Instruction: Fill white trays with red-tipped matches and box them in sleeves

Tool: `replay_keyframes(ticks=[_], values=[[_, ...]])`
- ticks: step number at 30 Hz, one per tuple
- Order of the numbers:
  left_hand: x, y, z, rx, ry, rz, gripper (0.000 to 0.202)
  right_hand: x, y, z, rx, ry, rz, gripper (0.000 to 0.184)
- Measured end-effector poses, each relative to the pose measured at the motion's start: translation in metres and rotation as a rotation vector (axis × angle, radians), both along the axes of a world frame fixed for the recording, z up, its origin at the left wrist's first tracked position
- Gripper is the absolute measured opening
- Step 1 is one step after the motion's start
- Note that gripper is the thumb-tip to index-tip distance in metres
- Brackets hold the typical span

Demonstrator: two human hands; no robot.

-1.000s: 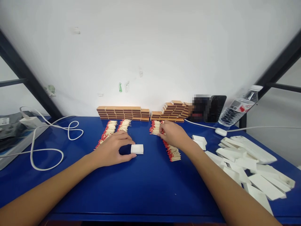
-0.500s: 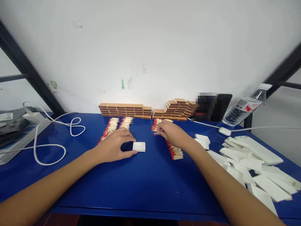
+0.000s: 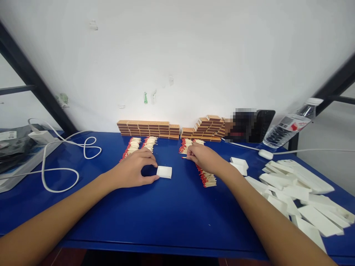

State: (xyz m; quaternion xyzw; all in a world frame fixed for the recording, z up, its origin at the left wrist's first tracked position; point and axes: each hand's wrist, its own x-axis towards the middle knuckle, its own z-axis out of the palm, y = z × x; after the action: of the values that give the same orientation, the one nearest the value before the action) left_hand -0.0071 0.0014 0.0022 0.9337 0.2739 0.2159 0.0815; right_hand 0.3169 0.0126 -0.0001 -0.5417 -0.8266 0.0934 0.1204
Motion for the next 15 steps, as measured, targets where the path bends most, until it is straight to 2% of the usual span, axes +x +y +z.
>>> replay_keyframes(ticks=[5, 9, 15], values=[[0.002, -0.002, -0.002, 0.006, -0.038, -0.003, 0.04, -0.014, -0.013, 0.011, 0.025, 0.099, 0.012, 0.018], [0.004, -0.003, -0.004, -0.023, -0.057, -0.042, 0.025, -0.036, -0.032, 0.019, 0.04, 0.186, 0.085, 0.019], [0.006, 0.0, -0.003, 0.045, -0.077, -0.049, 0.022, -0.059, -0.05, 0.007, 0.071, 0.169, 0.159, 0.011]])
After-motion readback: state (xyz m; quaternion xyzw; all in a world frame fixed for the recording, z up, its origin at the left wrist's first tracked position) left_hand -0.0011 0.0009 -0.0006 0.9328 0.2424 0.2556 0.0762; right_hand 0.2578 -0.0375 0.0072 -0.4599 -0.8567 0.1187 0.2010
